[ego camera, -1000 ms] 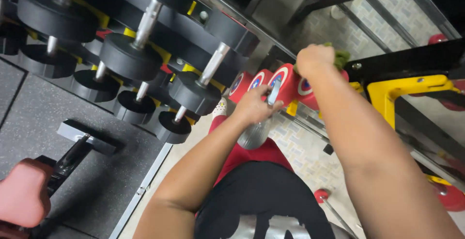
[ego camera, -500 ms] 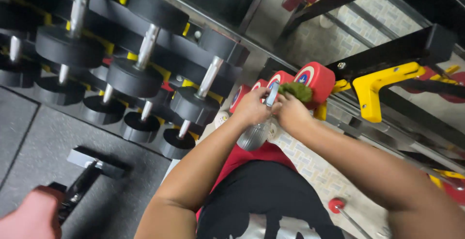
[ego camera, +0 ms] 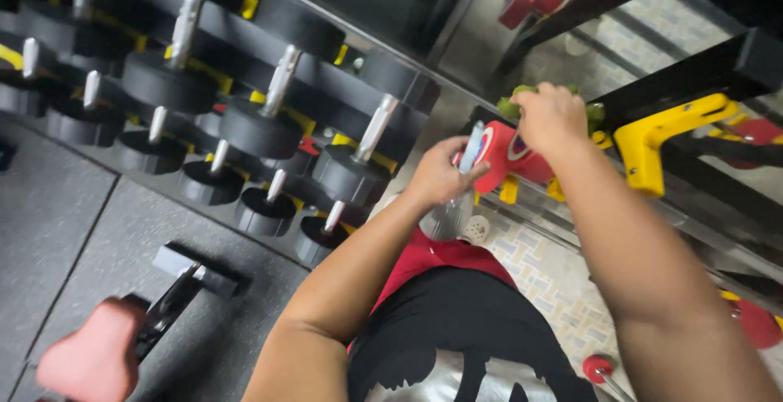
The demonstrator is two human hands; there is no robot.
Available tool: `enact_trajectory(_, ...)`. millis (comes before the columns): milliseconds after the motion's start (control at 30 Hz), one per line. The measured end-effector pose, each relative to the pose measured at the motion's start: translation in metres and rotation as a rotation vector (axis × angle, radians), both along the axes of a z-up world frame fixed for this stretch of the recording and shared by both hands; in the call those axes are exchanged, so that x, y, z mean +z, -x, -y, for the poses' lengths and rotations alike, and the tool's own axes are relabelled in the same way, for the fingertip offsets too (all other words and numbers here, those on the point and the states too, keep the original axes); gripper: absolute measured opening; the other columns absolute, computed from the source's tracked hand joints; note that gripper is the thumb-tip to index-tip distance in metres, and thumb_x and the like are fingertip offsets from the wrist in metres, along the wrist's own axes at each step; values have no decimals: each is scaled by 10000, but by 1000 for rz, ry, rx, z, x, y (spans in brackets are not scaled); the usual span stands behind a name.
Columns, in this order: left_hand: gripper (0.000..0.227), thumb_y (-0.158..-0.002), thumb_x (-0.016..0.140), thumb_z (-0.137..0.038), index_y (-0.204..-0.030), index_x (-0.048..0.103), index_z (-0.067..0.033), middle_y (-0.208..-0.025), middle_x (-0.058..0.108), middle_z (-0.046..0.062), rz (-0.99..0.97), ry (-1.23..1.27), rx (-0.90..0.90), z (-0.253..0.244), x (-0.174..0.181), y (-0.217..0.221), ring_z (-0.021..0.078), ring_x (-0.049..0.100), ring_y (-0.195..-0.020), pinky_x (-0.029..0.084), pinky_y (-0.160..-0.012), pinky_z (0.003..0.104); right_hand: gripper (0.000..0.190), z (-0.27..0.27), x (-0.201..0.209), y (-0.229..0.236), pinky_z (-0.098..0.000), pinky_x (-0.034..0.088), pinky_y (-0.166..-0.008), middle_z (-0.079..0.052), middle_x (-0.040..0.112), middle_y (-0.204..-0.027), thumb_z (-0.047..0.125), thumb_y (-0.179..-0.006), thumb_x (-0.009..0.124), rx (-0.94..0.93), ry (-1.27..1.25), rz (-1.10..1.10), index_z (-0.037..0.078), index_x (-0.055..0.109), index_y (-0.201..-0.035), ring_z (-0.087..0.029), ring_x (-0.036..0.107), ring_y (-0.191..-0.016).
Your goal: Cleaning and wiping down barbells and gym equipment using a spray bottle and cloth.
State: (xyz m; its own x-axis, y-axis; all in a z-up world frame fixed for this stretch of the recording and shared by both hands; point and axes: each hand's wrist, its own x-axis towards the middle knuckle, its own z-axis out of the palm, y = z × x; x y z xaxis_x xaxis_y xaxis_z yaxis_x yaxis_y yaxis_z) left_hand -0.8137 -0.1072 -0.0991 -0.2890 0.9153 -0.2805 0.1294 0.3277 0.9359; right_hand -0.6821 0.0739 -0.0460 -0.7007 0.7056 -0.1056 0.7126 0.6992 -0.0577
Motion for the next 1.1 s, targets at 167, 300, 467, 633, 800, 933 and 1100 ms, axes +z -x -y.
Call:
enact_trajectory(167, 549, -832, 820, -363, -1270, 681, -63, -1169, 716, 150, -57, -195, 244, 25, 11, 50, 263, 707, -1086, 541, -966, 360, 278, 18, 0, 54, -501, 501, -899, -200, 671, -1066, 182, -987, 619, 32, 315, -343, 133, 740, -1233, -409, 638, -1035)
enact_trajectory(300, 525, -846, 819, -299, -1296, 673, -70, -1223, 693, 152, -197, -266, 443, 49, -5, 103, 283, 661, -1159, 508, -1018, 373, 459, 67, -22, 115, -359, 534, -929, -88, 702, -1145, 57, -840, 519, -105, 1173, -682, 42, 633, -1284, -218, 665, -1062)
enact_trajectory(467, 587, -908, 775, -174, -1444, 569, -54, -1264, 598, 180, -566, -346, 731, 50, -40, 160, 327, 590, -1157, 489, -1014, 392, 621, 114, -68, 170, -446, 480, -1010, -275, 569, -1264, -23, -779, 657, 166, 654, -580, 14, 528, -1385, -425, 576, -1171)
enact_trajectory(633, 602, -942, 741, -159, -1496, 525, -65, -1238, 587, 165, -491, -294, 798, 37, -80, 188, 295, 600, -1098, 500, -978, 376, 601, 129, -84, 202, -489, 475, -1061, -256, 472, -1417, 25, -834, 649, 195, 563, -449, 54, 464, -1406, -467, 533, -1266)
enact_trajectory(800, 629, -953, 739, -137, -1521, 481, -53, -1251, 574, 185, -573, -352, 758, 30, -117, 198, 315, 575, -1139, 474, -1020, 394, 629, 132, -115, 225, -517, 399, -1077, -327, 263, -1575, 76, -934, 626, 125, 621, -277, 56, 368, -1507, -493, 425, -1347)
enact_trajectory(933, 751, -892, 825, -184, -1529, 457, -30, -1345, 542, 237, -629, -333, 753, 29, -144, 206, 374, 548, -1221, 452, -1065, 428, 788, 140, -113, 214, -484, 403, -1111, -328, 239, -1598, -29, -795, 605, 251, 584, -263, 58, 365, -1541, -480, 392, -1399)
enact_trajectory(1100, 964, -726, 909, -203, -1497, 394, 62, -1453, 497, 302, -758, -312, 668, 49, -135, 209, 461, 470, -1345, 369, -1144, 505, 664, 148, -86, 173, -490, 443, -1075, -298, 429, -1478, 42, -781, 679, 326, 476, -494, 84, 510, -1422, -478, 448, -1364)
